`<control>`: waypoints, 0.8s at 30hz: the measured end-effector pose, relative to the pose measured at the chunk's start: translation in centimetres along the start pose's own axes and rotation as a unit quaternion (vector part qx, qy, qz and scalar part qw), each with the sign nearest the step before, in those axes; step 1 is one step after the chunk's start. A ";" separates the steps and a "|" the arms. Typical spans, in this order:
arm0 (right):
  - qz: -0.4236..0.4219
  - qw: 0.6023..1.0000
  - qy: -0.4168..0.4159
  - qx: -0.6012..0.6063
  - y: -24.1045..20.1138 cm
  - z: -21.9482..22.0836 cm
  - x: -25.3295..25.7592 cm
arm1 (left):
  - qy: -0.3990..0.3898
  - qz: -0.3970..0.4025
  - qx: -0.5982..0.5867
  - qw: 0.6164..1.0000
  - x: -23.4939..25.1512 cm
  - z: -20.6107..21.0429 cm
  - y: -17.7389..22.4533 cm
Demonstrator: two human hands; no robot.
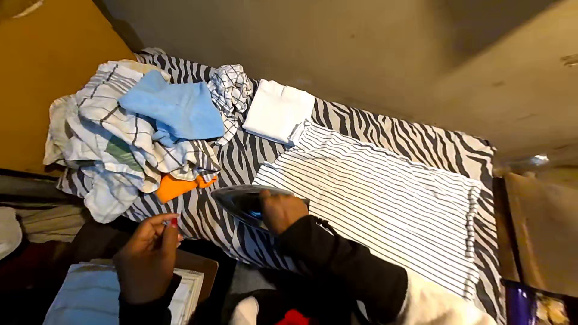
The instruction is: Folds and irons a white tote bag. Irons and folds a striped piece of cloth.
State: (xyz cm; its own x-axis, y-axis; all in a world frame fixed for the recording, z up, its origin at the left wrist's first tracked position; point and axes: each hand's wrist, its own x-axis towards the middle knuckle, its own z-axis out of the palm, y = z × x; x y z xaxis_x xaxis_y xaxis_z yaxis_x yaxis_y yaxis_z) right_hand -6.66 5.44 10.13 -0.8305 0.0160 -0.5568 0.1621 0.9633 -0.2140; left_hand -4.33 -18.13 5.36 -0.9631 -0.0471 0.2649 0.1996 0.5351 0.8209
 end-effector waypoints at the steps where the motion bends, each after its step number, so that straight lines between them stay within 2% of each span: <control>1: 0.000 1.000 0.006 -0.001 0.0 -0.4 0.5 | 0.006 0.011 0.003 1.000 0.1 0.4 0.4; 4: 0.014 0.994 0.103 0.032 1.4 -1.8 3.8 | 0.012 0.035 0.045 0.998 -0.5 1.7 1.9; 7: 0.033 0.977 0.199 0.072 3.6 -2.5 5.9 | -0.011 0.037 0.017 0.999 -1.6 0.2 1.6; 8: 0.036 0.975 0.202 0.082 3.9 -2.3 5.9 | -0.021 0.029 -0.001 0.999 -1.5 -0.6 1.3; 10: 0.061 0.986 0.126 0.087 3.2 -2.6 4.7 | -0.043 0.018 -0.009 0.999 -0.6 -1.0 0.7; 12: 0.051 0.994 0.051 0.081 2.7 -2.1 1.9 | -0.062 0.007 0.030 0.998 1.2 0.7 1.3; 14: 0.029 0.996 0.025 0.084 3.7 -0.6 -1.2 | -0.102 0.025 0.069 0.992 3.9 3.7 2.1; 16: 0.035 0.996 0.014 0.082 6.5 0.9 -3.9 | -0.174 0.054 0.090 0.979 6.5 7.2 2.6; 18: 0.086 0.990 0.071 0.086 10.8 2.1 -6.3 | -0.233 0.057 0.122 0.963 8.8 10.7 3.3; 19: 0.132 0.983 0.095 0.090 13.5 2.1 -7.1 | -0.254 0.034 0.130 0.958 10.0 12.2 3.7; 21: 0.244 0.958 0.111 0.100 19.4 1.2 -8.3 | -0.291 -0.080 0.079 0.950 12.4 14.6 4.1; 22: 0.295 0.941 0.125 0.105 22.3 0.9 -8.8 | -0.298 -0.162 0.005 0.941 13.6 15.7 4.1; 24: 0.338 0.921 0.171 0.092 27.3 0.7 -9.7 | -0.259 -0.306 -0.191 0.896 15.8 17.7 3.8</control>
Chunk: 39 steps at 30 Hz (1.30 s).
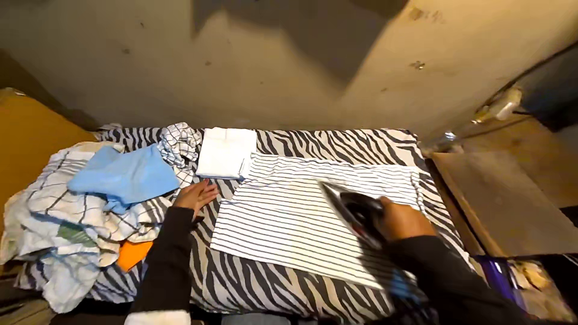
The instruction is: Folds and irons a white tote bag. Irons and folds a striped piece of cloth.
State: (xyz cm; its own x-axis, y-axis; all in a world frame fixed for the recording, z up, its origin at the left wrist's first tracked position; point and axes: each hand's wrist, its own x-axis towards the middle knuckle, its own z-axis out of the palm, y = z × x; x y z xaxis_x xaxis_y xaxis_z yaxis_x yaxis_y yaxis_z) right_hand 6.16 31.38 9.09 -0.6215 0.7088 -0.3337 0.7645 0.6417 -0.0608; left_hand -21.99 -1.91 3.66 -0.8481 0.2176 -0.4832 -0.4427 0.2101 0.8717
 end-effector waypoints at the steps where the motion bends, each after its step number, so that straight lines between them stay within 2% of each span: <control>1: -0.002 1.000 0.014 -0.012 1.2 -0.1 0.7 | -0.008 -0.022 -0.086 0.996 1.3 0.1 0.3; 3: -0.030 0.999 0.029 -0.030 2.0 0.0 1.0 | 0.002 -0.030 -0.180 0.983 3.6 0.6 1.0; 6: -0.074 0.996 0.026 -0.053 1.5 0.1 0.9 | 0.081 0.013 -0.211 0.974 7.3 1.9 2.3; 9: -0.134 0.988 0.036 -0.068 1.3 0.3 1.1 | 0.094 0.035 -0.101 0.990 11.0 1.0 3.2; 12: -0.175 0.980 0.051 -0.073 0.9 0.8 1.1 | 0.032 0.043 0.041 0.998 12.4 0.4 4.6; 14: -0.186 0.978 0.061 -0.069 0.4 1.0 1.0 | -0.004 0.072 0.086 0.994 13.5 -0.2 4.7; 17: -0.180 0.979 0.069 -0.069 0.0 1.1 0.9 | 0.024 0.117 0.109 0.987 14.9 -3.2 4.1; 19: -0.143 0.985 0.072 -0.061 -0.7 0.7 1.4 | 0.060 0.120 0.159 0.978 15.3 -6.2 4.4; 21: -0.086 0.994 0.046 -0.041 -2.8 -0.3 2.7 | 0.117 0.115 0.249 0.954 14.5 -7.8 5.2; 23: -0.082 0.996 0.025 -0.039 -5.2 -1.7 5.0 | 0.187 0.155 0.390 0.888 11.3 -6.5 6.3; 25: -0.177 0.982 0.019 -0.062 -6.6 -2.3 6.6 | 0.191 0.235 0.467 0.831 5.9 -2.5 6.6; 26: -0.254 0.964 0.029 -0.078 -6.8 -2.0 6.8 | 0.160 0.250 0.490 0.820 3.5 -0.1 6.2; 27: -0.315 0.944 0.040 -0.090 -6.9 -1.6 6.8 | 0.090 0.231 0.494 0.834 2.0 2.2 5.8; 28: -0.341 0.934 0.041 -0.098 -7.0 -1.4 6.5 | -0.009 0.179 0.483 0.857 1.5 4.0 5.2; 29: -0.327 0.939 0.025 -0.100 -7.1 -1.3 6.0 | -0.094 0.121 0.462 0.874 2.0 5.3 4.3; 31: -0.245 0.964 -0.017 -0.103 -7.3 -1.6 5.2 | -0.168 0.054 0.354 0.919 3.8 7.1 2.9; 33: -0.255 0.962 0.007 -0.096 -6.1 -1.1 4.6 | -0.221 0.027 0.193 0.956 5.4 8.4 3.2; 34: -0.298 0.949 0.039 -0.096 -5.2 -0.5 4.2 | -0.238 0.024 0.139 0.961 5.7 9.0 3.8; 36: -0.356 0.925 0.101 -0.093 -3.8 0.7 3.8 | -0.214 0.057 0.128 0.967 6.5 9.7 4.0; 37: -0.324 0.937 0.093 -0.093 -3.9 0.5 3.7 | -0.190 0.083 0.146 0.967 7.5 9.8 3.8; 39: -0.183 0.979 0.033 -0.079 -5.4 -1.4 4.9 | -0.131 0.142 0.205 0.960 9.2 9.4 3.9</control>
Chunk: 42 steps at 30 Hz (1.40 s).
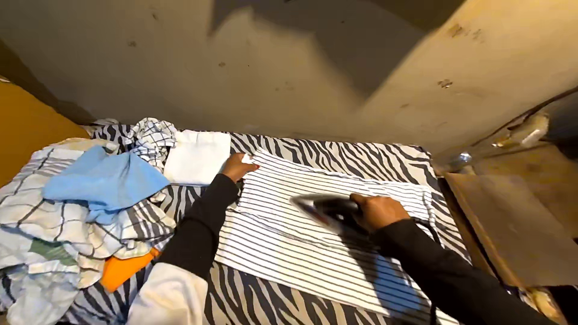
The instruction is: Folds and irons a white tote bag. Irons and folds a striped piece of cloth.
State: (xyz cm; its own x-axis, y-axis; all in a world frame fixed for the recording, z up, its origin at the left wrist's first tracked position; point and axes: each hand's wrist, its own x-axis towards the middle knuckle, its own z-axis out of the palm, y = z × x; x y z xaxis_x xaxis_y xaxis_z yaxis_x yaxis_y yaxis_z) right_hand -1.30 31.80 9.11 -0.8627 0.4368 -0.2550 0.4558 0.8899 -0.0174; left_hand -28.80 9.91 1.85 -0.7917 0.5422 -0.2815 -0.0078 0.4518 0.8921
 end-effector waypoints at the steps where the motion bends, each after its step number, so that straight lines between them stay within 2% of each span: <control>1: 0.058 0.998 -0.017 0.015 -0.2 -1.1 1.5 | 0.019 0.009 0.034 0.999 0.6 -0.4 -0.2; 3: 0.082 0.996 -0.018 0.023 -0.2 -2.4 4.5 | 0.045 0.008 0.087 0.995 0.4 -0.6 -0.4; 7: 0.007 0.999 -0.030 -0.006 -2.7 -3.3 8.1 | 0.123 0.067 0.179 0.974 -0.4 -0.5 -1.1; 12: -0.035 0.999 -0.022 -0.005 -7.6 -4.3 10.9 | 0.121 0.017 0.182 0.976 -0.9 -0.7 0.3; 14: -0.049 0.998 -0.025 0.006 -9.7 -4.5 11.9 | 0.097 -0.034 0.132 0.986 -2.6 -1.0 -0.3; 17: -0.050 0.998 -0.021 0.032 -12.4 -4.5 13.2 | -0.010 -0.127 0.027 0.992 -5.7 -1.6 -1.2; 20: -0.022 0.998 -0.019 0.056 -15.0 -4.9 13.7 | -0.058 -0.113 0.092 0.988 -7.6 -2.4 -1.9; 23: 0.021 0.994 -0.036 0.105 -17.1 -5.1 12.9 | -0.049 -0.094 0.122 0.987 -8.3 -3.1 -3.0; 29: 0.019 0.993 -0.055 0.100 -18.2 -4.6 10.8 | 0.025 -0.086 0.138 0.986 -8.8 -2.7 -4.5; 33: 0.041 0.990 -0.057 0.121 -18.8 -4.1 8.9 | 0.041 -0.061 0.151 0.986 -8.9 -2.5 -5.0; 35: 0.019 0.991 -0.059 0.121 -17.8 -2.7 6.8 | 0.036 -0.063 0.142 0.987 -9.4 -2.9 -4.9; 38: 0.006 0.991 -0.120 0.059 -15.2 -2.0 3.2 | 0.022 -0.080 0.140 0.987 -10.2 -3.4 -5.0; 42: -0.067 0.987 -0.143 -0.022 -12.8 -1.5 0.7 | 0.042 -0.078 0.122 0.989 -10.6 -3.4 -5.4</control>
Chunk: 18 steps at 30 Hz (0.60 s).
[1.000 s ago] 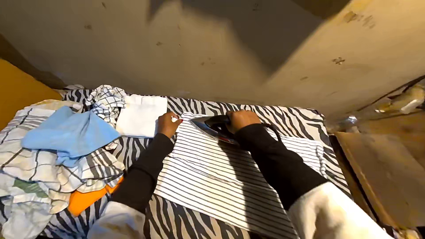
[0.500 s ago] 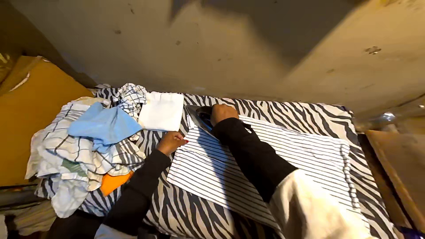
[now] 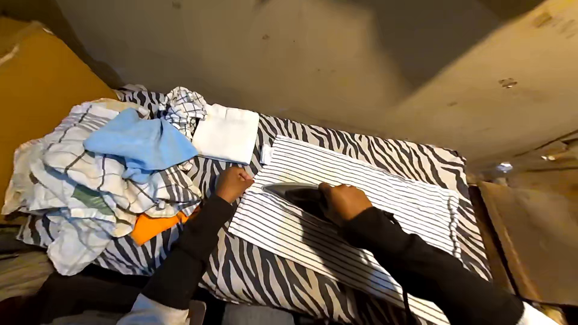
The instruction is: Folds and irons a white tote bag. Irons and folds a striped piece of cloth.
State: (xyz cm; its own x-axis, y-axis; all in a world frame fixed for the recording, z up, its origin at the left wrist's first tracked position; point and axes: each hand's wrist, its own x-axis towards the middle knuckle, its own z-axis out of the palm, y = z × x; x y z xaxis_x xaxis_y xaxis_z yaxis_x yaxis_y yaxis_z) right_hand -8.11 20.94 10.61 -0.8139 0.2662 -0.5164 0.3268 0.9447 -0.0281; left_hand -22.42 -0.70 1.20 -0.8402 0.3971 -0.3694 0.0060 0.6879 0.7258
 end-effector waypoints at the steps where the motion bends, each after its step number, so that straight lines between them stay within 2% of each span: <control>1: -0.002 1.000 0.001 -0.002 -0.3 -0.1 0.2 | 0.010 0.006 -0.005 1.000 -0.3 0.1 -0.3; 4: -0.003 0.999 0.037 0.024 -2.4 -0.6 2.6 | 0.037 0.010 -0.024 0.999 -2.0 0.1 -1.3; 7: -0.081 0.988 0.126 0.039 -4.7 -0.6 5.1 | -0.007 -0.009 -0.041 0.999 -5.3 -0.1 -3.2; 9: -0.102 0.986 0.125 0.048 -6.8 -1.6 5.5 | -0.056 -0.025 -0.058 0.996 -7.9 -0.1 -3.7; 12: -0.121 0.984 0.119 0.051 -8.2 -1.9 5.9 | -0.104 -0.071 -0.157 0.979 -10.0 0.5 -3.5; 15: -0.163 0.980 0.109 0.036 -7.2 -1.3 6.5 | -0.048 -0.109 -0.168 0.979 -10.3 0.4 -3.7; 18: -0.134 0.988 0.065 0.028 -7.0 -2.4 5.9 | -0.023 -0.126 -0.099 0.987 -10.7 0.9 -4.0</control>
State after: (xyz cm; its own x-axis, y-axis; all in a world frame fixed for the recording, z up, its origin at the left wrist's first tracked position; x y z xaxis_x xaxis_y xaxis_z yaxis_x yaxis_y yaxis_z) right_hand -16.36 16.40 9.82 -0.9284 0.0339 -0.3700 0.1144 0.9735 -0.1979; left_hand -12.96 -7.18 1.69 -0.7758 0.2590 -0.5754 -0.3102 0.6376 0.7052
